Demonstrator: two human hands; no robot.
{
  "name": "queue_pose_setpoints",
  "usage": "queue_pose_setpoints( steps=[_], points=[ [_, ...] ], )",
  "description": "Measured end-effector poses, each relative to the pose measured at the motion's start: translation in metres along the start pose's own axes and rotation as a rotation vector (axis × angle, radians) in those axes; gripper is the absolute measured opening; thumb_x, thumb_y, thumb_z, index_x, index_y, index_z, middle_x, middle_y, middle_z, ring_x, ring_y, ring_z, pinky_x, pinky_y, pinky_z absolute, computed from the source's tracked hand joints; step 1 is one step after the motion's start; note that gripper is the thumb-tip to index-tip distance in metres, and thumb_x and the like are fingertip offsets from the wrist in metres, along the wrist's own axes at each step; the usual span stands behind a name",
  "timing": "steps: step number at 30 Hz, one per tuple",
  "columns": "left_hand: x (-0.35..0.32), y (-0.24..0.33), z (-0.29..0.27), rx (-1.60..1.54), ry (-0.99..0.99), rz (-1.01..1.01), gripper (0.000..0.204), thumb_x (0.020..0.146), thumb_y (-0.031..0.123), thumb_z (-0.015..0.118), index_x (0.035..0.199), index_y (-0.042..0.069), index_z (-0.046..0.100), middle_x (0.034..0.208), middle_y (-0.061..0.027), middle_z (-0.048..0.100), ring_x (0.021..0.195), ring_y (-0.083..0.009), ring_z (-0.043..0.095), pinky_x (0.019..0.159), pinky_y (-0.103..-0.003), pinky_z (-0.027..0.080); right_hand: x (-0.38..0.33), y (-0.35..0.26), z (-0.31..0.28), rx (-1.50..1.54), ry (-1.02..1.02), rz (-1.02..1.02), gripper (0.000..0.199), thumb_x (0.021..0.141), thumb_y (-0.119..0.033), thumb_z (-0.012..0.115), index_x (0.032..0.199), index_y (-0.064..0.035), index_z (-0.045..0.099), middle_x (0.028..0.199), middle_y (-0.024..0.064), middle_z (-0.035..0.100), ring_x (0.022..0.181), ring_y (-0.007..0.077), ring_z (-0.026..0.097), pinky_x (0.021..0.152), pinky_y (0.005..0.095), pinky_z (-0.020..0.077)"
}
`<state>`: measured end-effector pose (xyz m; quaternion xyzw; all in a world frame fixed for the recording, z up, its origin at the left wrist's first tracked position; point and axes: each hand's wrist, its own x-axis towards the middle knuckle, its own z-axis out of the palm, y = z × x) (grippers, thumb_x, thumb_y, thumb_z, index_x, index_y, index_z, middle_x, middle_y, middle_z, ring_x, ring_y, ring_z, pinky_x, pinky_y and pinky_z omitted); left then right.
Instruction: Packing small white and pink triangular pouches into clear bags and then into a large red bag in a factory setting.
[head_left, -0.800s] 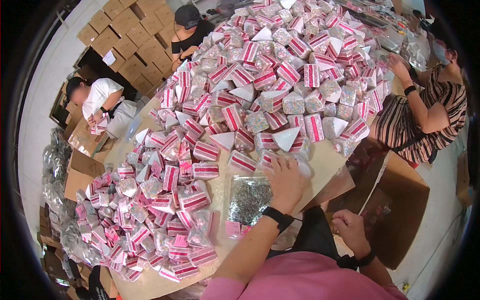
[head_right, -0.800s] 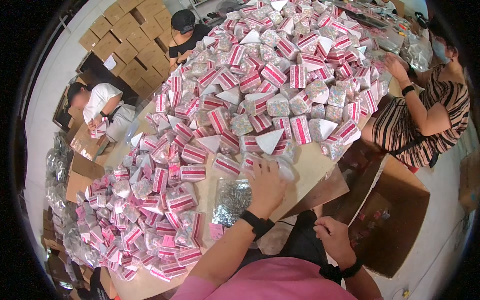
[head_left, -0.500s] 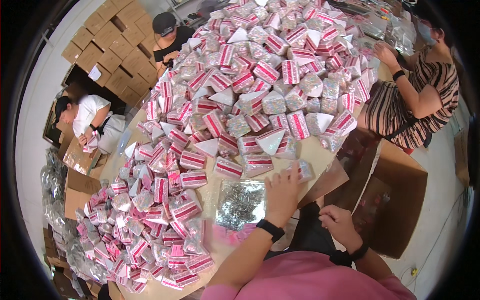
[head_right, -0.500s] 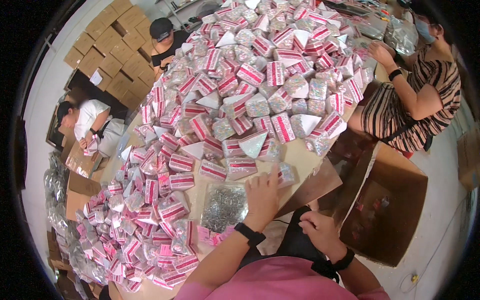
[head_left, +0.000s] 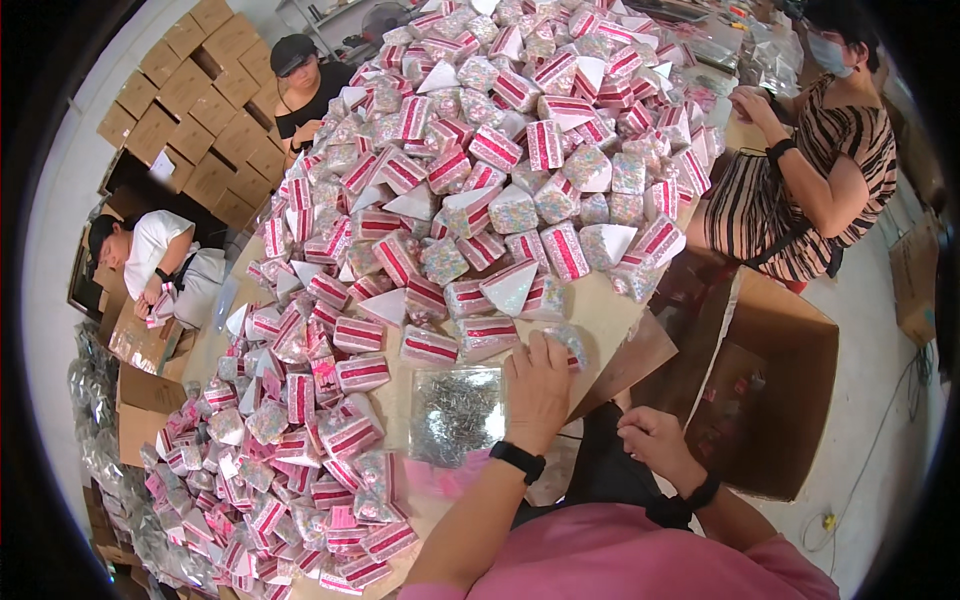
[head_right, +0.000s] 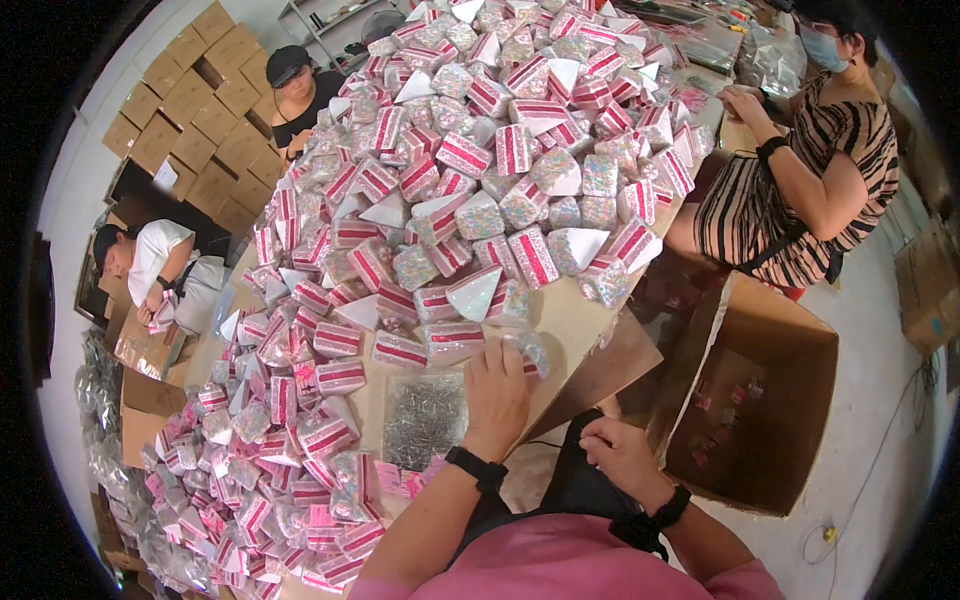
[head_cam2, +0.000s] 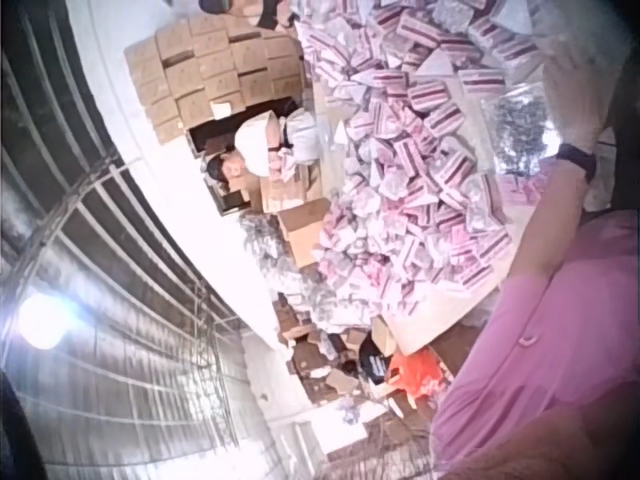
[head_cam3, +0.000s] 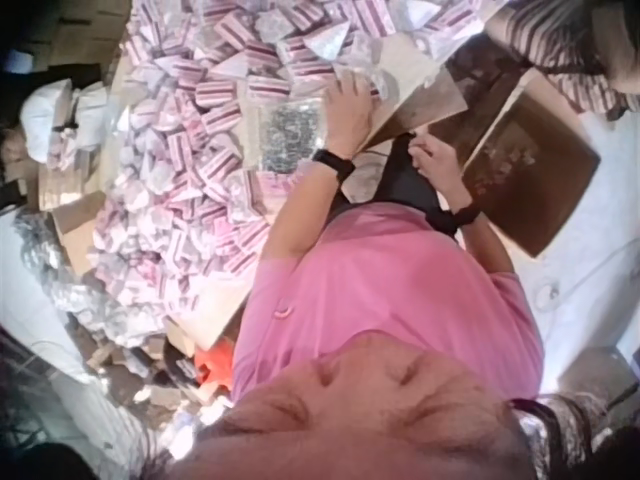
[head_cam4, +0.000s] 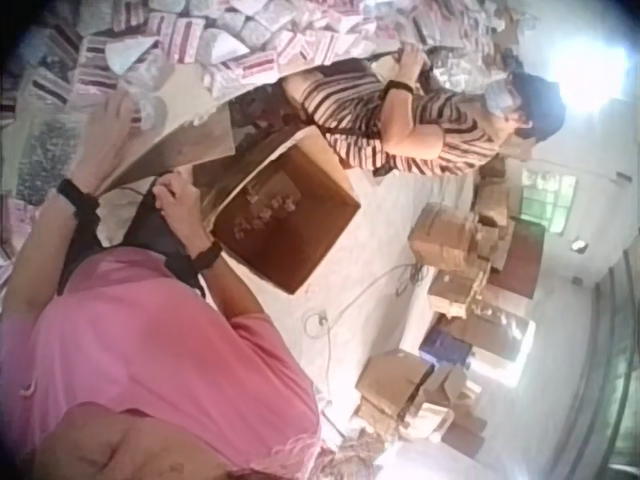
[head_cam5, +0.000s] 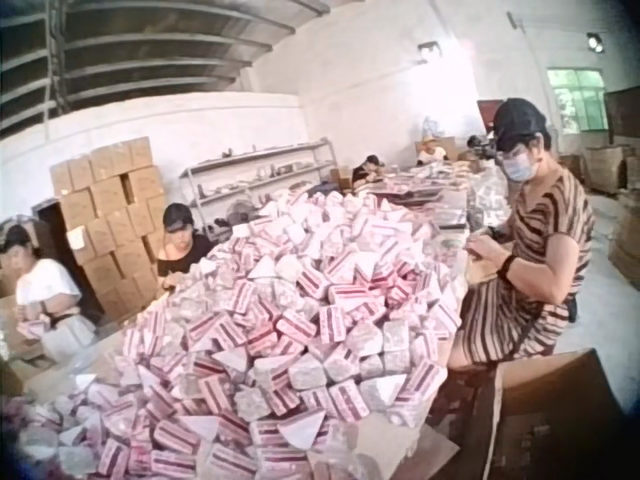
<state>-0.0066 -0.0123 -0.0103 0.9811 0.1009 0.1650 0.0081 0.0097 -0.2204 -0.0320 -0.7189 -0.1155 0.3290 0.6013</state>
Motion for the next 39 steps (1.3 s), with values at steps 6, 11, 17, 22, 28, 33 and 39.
queue_pose_setpoints(
  steps=[6, 11, 17, 22, 28, 33, 39],
  points=[
    [-0.014, 0.010, -0.024, -0.061, 0.023, 0.193, 0.050, 0.071, 0.022, 0.068, 0.111, -0.001, 0.048, 0.120, -0.0178, 0.047, 0.097, -0.0348, 0.049, 0.081, -0.043, 0.038, 0.002, 0.008, 0.000, 0.015, -0.003, -0.010, 0.012, 0.083, -0.008, 0.059, 0.088, 0.0020, 0.062, 0.064, 0.0043, 0.060, 0.057, 0.0084, 0.056, 0.051, 0.0234, 0.0444],
    [0.004, 0.003, -0.021, -0.453, -0.051, 0.031, 0.044, 0.076, 0.023, 0.066, 0.113, 0.004, 0.051, 0.113, -0.0162, 0.052, 0.102, -0.0335, 0.048, 0.091, -0.044, 0.036, 0.007, 0.004, 0.000, 0.111, -0.003, 0.080, 0.011, 0.085, -0.010, 0.058, 0.089, -0.0005, 0.062, 0.063, 0.0026, 0.058, 0.053, 0.0075, 0.054, 0.047, 0.0210, 0.0426],
    [0.010, -0.001, -0.014, -0.759, -0.367, -0.160, 0.054, 0.074, 0.027, 0.069, 0.115, 0.001, 0.047, 0.106, -0.0225, 0.055, 0.098, -0.0406, 0.052, 0.084, -0.044, 0.043, 0.024, -0.001, 0.004, 0.217, 0.010, 0.049, 0.013, 0.088, -0.013, 0.057, 0.092, -0.0025, 0.062, 0.065, 0.0019, 0.057, 0.051, 0.0068, 0.052, 0.044, 0.0196, 0.0429],
    [0.002, -0.005, -0.009, -0.651, -0.390, -0.205, 0.065, 0.070, 0.027, 0.073, 0.120, -0.001, 0.042, 0.105, -0.0251, 0.055, 0.098, -0.0428, 0.052, 0.083, -0.046, 0.043, 0.027, 0.002, 0.006, 0.241, 0.001, 0.050, 0.012, 0.088, -0.012, 0.057, 0.093, -0.0023, 0.062, 0.065, 0.0018, 0.057, 0.051, 0.0062, 0.052, 0.044, 0.0196, 0.0436],
    [-0.019, -0.010, 0.000, -0.784, -0.203, -0.245, 0.078, 0.068, 0.020, 0.075, 0.131, -0.001, 0.034, 0.115, -0.0239, 0.052, 0.104, -0.0376, 0.053, 0.090, -0.041, 0.042, 0.014, -0.029, 0.010, 0.216, -0.046, -0.033, 0.012, 0.089, -0.010, 0.055, 0.094, -0.0015, 0.062, 0.064, 0.0009, 0.057, 0.051, 0.0051, 0.050, 0.045, 0.0186, 0.0420],
    [-0.049, -0.008, -0.047, -1.649, -0.225, -0.559, 0.086, 0.071, 0.008, 0.074, 0.141, 0.002, 0.024, 0.123, -0.0119, 0.048, 0.113, -0.0210, 0.050, 0.096, -0.032, 0.040, -0.003, -0.071, 0.020, 0.247, -0.185, -0.141, 0.013, 0.089, -0.007, 0.055, 0.097, 0.0005, 0.061, 0.066, 0.0028, 0.058, 0.050, 0.0035, 0.047, 0.045, 0.0173, 0.0372],
    [-0.085, -0.036, -0.088, -2.003, -0.118, -0.640, 0.085, 0.077, 0.014, 0.069, 0.144, 0.008, 0.017, 0.127, -0.0100, 0.045, 0.118, -0.0224, 0.048, 0.099, -0.035, 0.040, -0.011, -0.099, 0.045, 0.148, -0.389, -0.208, 0.017, 0.089, -0.008, 0.053, 0.102, 0.0000, 0.061, 0.069, 0.0000, 0.057, 0.062, 0.0051, 0.052, 0.056, 0.0209, 0.0433]
  ],
)
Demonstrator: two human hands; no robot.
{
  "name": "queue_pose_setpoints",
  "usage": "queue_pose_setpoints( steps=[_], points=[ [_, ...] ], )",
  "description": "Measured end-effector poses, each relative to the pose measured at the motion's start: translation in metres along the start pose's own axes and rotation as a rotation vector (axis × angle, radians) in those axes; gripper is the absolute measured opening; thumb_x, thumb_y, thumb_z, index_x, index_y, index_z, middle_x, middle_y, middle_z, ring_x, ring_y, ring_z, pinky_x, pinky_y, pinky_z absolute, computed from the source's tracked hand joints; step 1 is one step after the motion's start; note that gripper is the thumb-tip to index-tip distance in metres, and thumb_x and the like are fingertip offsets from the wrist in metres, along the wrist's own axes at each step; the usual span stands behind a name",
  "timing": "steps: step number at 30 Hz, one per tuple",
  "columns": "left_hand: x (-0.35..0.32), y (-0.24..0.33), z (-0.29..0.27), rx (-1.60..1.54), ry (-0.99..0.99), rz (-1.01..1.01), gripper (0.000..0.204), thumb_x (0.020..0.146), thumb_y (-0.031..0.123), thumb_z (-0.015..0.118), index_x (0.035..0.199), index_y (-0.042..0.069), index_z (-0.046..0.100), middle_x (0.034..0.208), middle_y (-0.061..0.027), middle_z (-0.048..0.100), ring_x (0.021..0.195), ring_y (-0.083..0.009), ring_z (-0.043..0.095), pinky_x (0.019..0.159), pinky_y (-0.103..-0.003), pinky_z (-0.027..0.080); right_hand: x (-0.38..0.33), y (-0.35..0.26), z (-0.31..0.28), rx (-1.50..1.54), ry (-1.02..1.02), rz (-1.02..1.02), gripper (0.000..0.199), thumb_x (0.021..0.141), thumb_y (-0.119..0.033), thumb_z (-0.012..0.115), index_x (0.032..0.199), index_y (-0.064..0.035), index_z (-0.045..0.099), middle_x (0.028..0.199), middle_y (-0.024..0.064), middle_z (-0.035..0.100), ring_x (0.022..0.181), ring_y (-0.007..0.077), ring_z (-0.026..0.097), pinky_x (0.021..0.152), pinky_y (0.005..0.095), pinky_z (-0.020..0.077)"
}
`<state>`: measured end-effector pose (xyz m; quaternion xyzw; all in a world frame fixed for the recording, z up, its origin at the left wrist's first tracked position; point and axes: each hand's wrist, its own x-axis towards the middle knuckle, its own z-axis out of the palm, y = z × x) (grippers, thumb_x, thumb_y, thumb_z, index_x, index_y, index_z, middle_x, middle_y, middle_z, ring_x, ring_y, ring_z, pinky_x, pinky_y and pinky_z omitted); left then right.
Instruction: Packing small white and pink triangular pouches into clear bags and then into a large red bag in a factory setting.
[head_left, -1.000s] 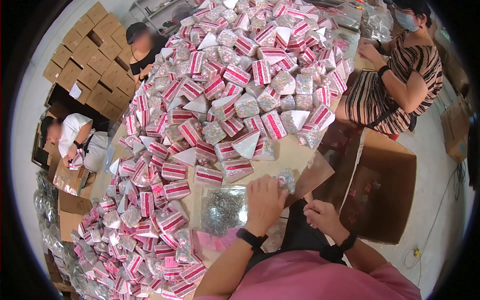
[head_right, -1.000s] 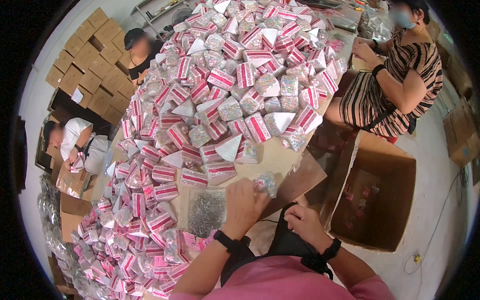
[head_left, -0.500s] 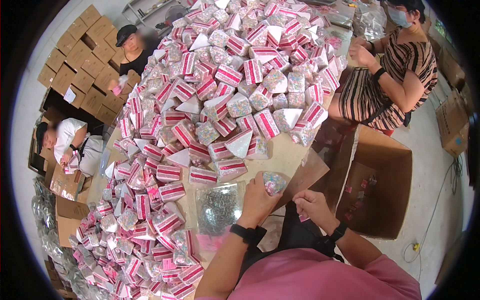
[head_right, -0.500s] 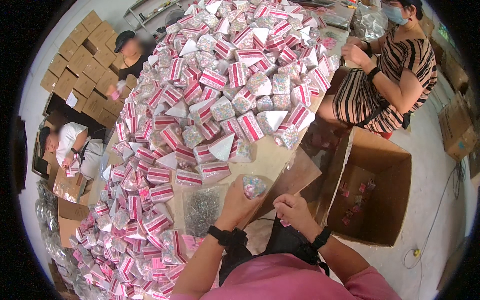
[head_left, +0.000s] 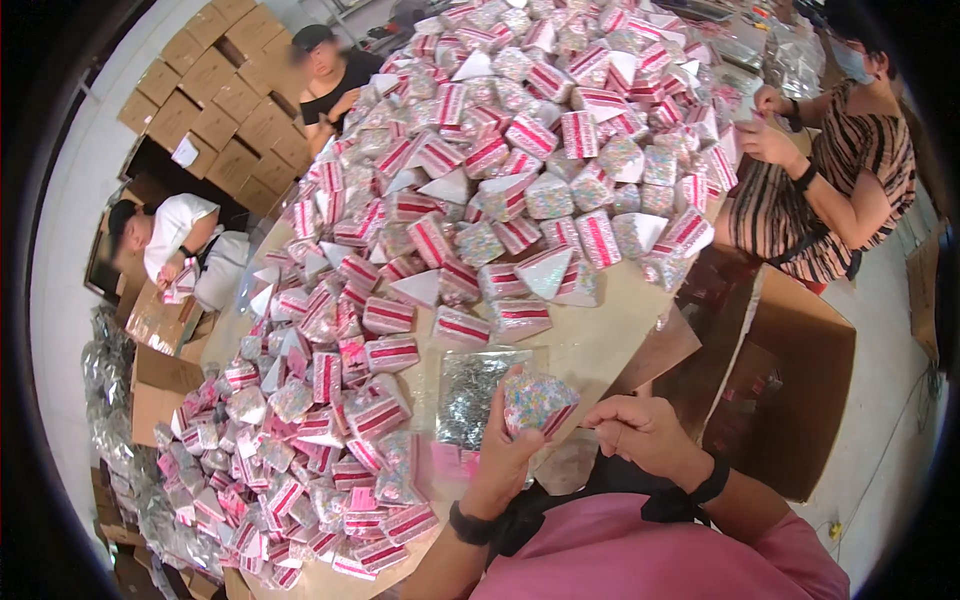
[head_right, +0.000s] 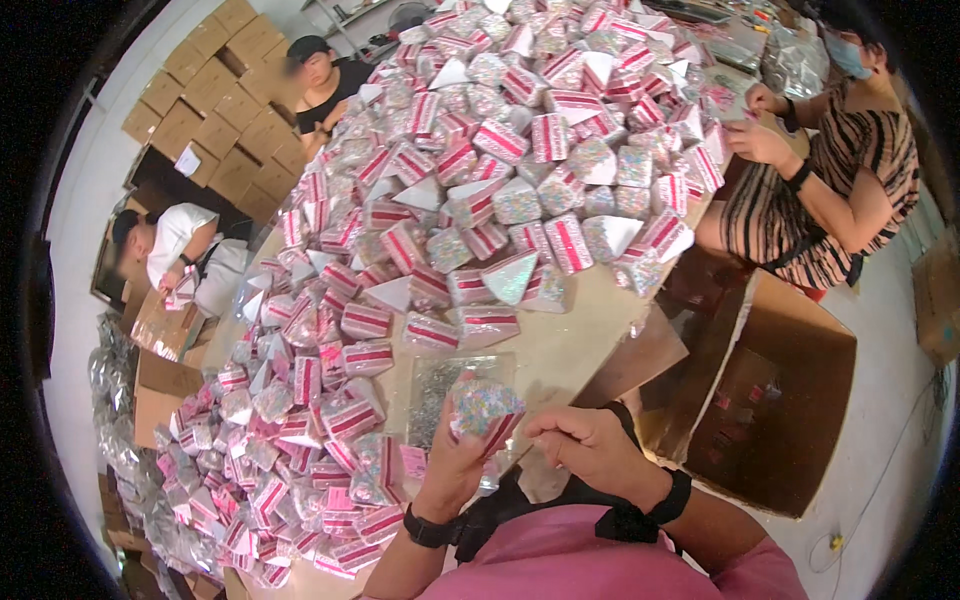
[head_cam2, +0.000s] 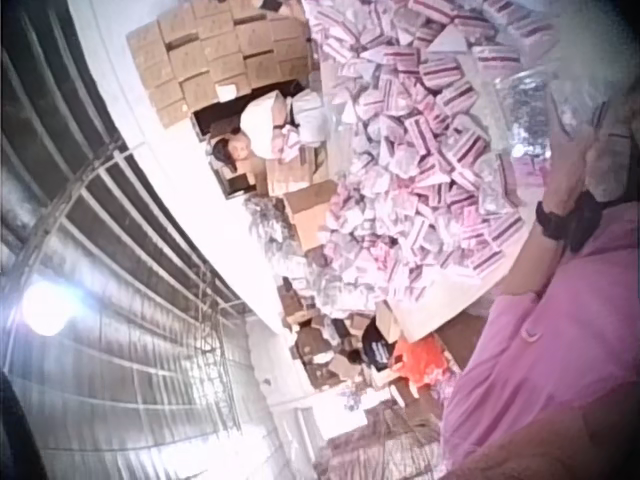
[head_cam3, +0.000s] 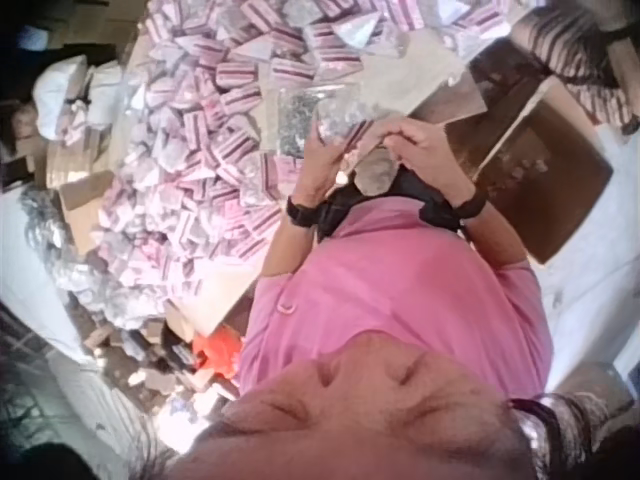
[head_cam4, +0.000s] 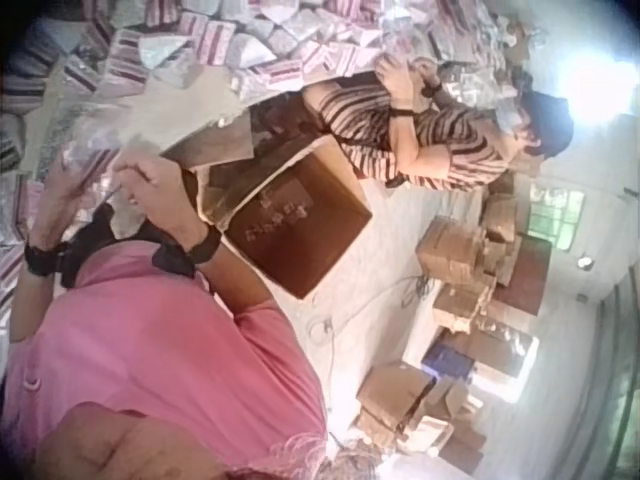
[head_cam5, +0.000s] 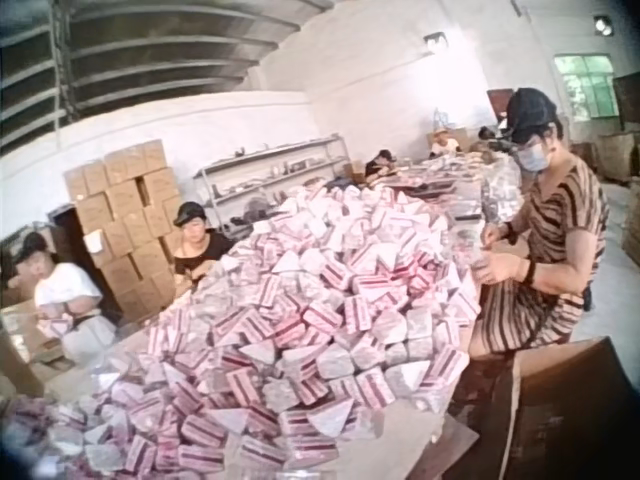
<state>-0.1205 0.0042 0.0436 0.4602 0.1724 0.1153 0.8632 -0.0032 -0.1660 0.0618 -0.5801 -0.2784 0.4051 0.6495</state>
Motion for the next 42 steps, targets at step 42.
queue_pose_setpoints(
  steps=[42],
  points=[
    [-0.072, 0.030, -0.032, 0.858, 0.655, 0.581, 0.086, 0.069, 0.010, 0.072, 0.137, -0.008, 0.022, 0.130, -0.0214, 0.036, 0.117, -0.0293, 0.041, 0.099, -0.037, 0.034, 0.041, -0.035, 0.117, -0.760, -0.068, -0.590, 0.008, 0.080, -0.006, 0.058, 0.086, -0.0037, 0.061, 0.070, 0.0129, 0.060, 0.060, 0.0316, 0.060, 0.052, 0.0374, 0.0469]
  ],
)
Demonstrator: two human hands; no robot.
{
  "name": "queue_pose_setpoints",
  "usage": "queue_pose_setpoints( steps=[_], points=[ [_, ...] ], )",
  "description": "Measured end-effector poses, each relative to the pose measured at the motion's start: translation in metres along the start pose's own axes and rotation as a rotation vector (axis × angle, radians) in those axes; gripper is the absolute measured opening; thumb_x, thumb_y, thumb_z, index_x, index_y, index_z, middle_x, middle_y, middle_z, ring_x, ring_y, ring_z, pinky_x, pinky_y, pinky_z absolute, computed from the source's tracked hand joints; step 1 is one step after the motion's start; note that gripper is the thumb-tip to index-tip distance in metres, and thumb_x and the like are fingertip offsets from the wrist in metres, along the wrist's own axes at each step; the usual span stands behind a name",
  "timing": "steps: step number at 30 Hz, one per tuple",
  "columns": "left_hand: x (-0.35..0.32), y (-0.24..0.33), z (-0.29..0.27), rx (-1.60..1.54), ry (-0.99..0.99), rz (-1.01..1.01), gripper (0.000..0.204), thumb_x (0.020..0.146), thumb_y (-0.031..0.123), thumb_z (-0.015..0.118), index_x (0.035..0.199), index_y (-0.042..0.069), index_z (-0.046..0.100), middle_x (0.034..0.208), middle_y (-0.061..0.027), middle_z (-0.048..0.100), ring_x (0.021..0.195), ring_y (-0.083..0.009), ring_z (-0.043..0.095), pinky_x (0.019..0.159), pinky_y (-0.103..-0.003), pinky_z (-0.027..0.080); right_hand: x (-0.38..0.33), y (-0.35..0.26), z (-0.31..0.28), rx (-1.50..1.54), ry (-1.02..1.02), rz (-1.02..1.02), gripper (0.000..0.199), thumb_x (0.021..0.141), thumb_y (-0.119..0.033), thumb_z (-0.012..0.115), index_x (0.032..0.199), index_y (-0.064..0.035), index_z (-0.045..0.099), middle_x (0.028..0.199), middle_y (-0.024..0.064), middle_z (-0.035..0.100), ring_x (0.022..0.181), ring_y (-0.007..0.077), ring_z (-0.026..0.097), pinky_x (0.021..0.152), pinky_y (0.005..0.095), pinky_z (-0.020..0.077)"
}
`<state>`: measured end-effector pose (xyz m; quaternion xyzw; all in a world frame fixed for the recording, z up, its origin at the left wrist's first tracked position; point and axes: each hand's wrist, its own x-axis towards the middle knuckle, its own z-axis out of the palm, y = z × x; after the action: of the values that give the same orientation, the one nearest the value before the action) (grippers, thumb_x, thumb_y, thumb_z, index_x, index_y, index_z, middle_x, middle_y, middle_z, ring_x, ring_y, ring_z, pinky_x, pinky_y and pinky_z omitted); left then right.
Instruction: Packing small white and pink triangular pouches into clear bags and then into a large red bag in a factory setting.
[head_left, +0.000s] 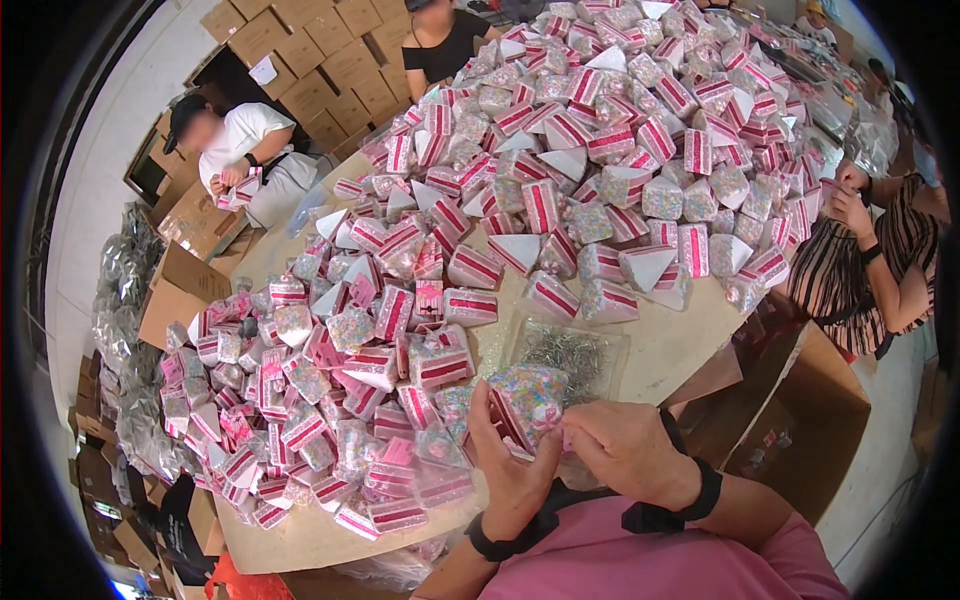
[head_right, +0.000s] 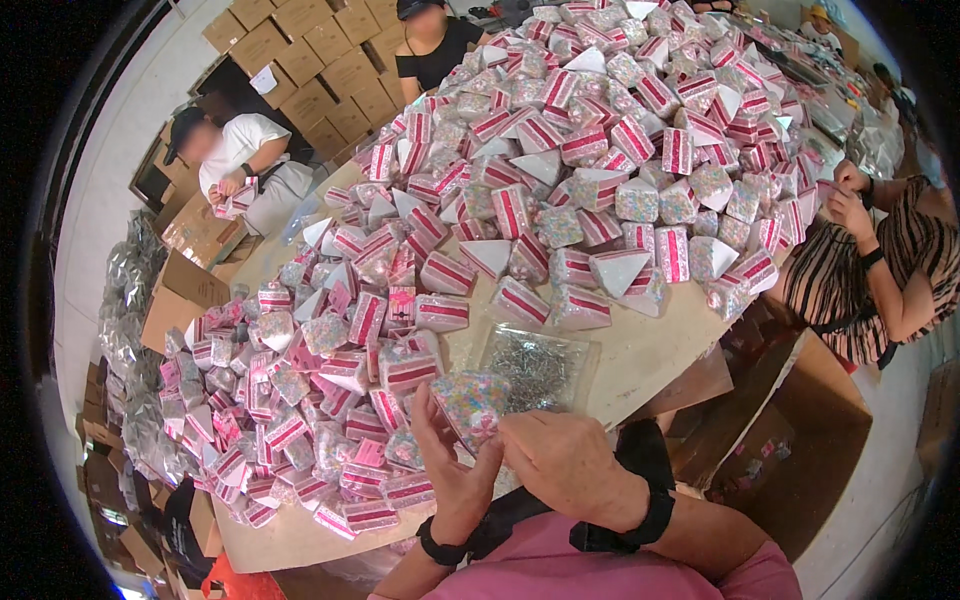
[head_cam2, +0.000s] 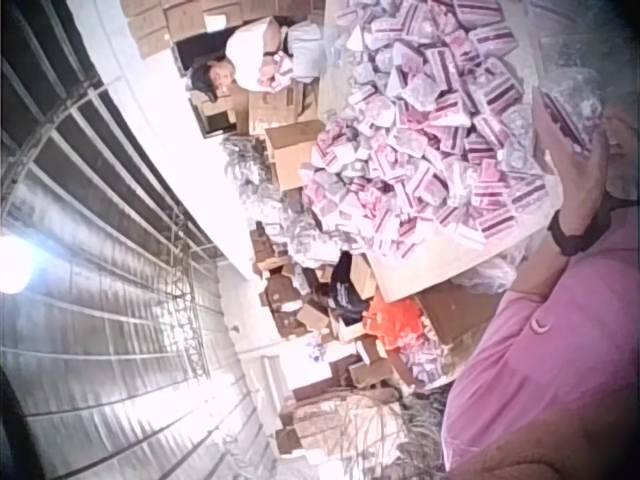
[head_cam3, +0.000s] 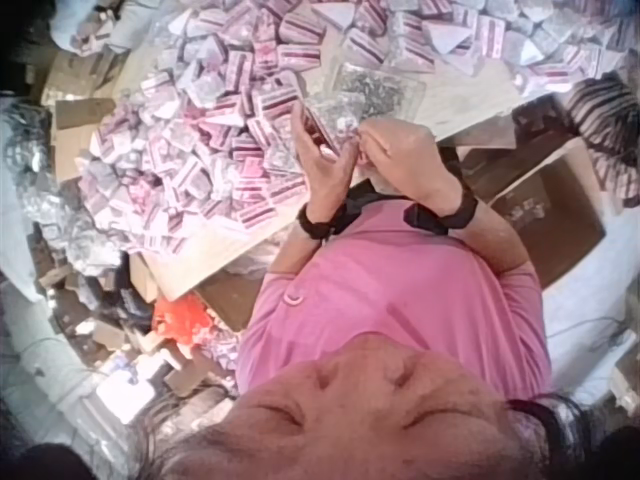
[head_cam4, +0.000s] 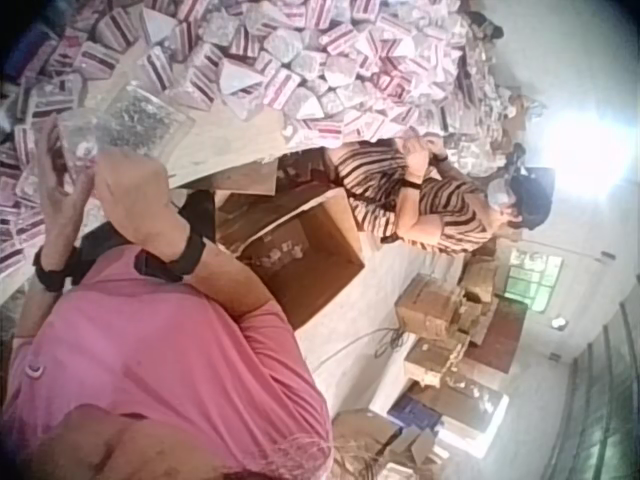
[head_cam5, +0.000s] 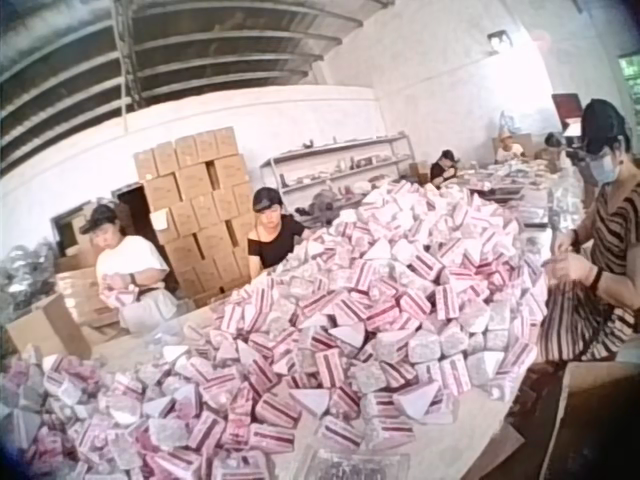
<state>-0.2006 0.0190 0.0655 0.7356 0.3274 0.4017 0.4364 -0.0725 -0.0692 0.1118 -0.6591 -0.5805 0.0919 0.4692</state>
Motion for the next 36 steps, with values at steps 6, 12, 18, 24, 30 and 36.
queue_pose_setpoints(
  steps=[6, 12, 18, 24, 30, 36],
  points=[
    [-0.003, -0.001, 0.001, 0.133, 0.010, 0.049, 0.086, 0.066, 0.009, 0.073, 0.135, -0.008, 0.025, 0.129, -0.0243, 0.037, 0.117, -0.0346, 0.041, 0.100, -0.040, 0.033, -0.002, 0.003, 0.000, -0.019, 0.009, -0.018, 0.008, 0.079, -0.005, 0.058, 0.086, -0.0034, 0.061, 0.070, 0.0133, 0.060, 0.060, 0.0319, 0.060, 0.052, 0.0375, 0.0468],
    [-0.005, 0.002, -0.002, 0.289, -0.029, 0.146, 0.092, 0.069, 0.004, 0.073, 0.141, -0.002, 0.017, 0.134, -0.0178, 0.031, 0.119, -0.0266, 0.041, 0.095, -0.037, 0.039, -0.003, 0.001, -0.002, -0.058, 0.010, -0.003, 0.008, 0.078, -0.005, 0.059, 0.086, -0.0029, 0.060, 0.070, 0.0137, 0.059, 0.060, 0.0326, 0.059, 0.052, 0.0385, 0.0465],
    [-0.007, 0.003, -0.002, 0.407, 0.028, 0.277, 0.090, 0.067, 0.006, 0.075, 0.138, -0.005, 0.022, 0.131, -0.0214, 0.034, 0.120, -0.0334, 0.038, 0.097, -0.041, 0.035, -0.006, 0.003, 0.001, -0.119, 0.025, -0.021, 0.010, 0.076, -0.004, 0.059, 0.086, -0.0021, 0.059, 0.070, 0.0138, 0.059, 0.059, 0.0328, 0.058, 0.052, 0.0393, 0.0457],
    [-0.006, 0.002, 0.000, 0.465, 0.095, 0.344, 0.083, 0.065, 0.009, 0.075, 0.133, -0.006, 0.029, 0.122, -0.0289, 0.041, 0.111, -0.0423, 0.043, 0.095, -0.048, 0.032, -0.007, 0.002, 0.002, -0.167, 0.019, -0.013, 0.011, 0.074, -0.003, 0.059, 0.086, -0.0018, 0.059, 0.069, 0.0139, 0.058, 0.058, 0.0333, 0.057, 0.051, 0.0398, 0.0451],
    [-0.011, 0.000, 0.001, 0.430, 0.114, 0.311, 0.088, 0.065, 0.010, 0.076, 0.135, -0.006, 0.026, 0.122, -0.0282, 0.041, 0.109, -0.0408, 0.043, 0.093, -0.045, 0.034, -0.008, 0.002, 0.004, -0.158, 0.022, 0.003, 0.010, 0.075, -0.003, 0.058, 0.085, -0.0017, 0.059, 0.068, 0.0137, 0.058, 0.058, 0.0333, 0.057, 0.052, 0.0397, 0.0450],
    [-0.010, -0.004, 0.002, -0.098, 0.091, 0.037, 0.094, 0.069, 0.014, 0.077, 0.139, -0.005, 0.018, 0.125, -0.0174, 0.040, 0.117, -0.0262, 0.041, 0.099, -0.038, 0.033, -0.006, -0.002, 0.004, -0.214, 0.028, -0.079, 0.008, 0.075, -0.007, 0.060, 0.081, -0.0043, 0.055, 0.064, 0.0103, 0.054, 0.057, 0.0296, 0.056, 0.050, 0.0384, 0.0440]
  ],
)
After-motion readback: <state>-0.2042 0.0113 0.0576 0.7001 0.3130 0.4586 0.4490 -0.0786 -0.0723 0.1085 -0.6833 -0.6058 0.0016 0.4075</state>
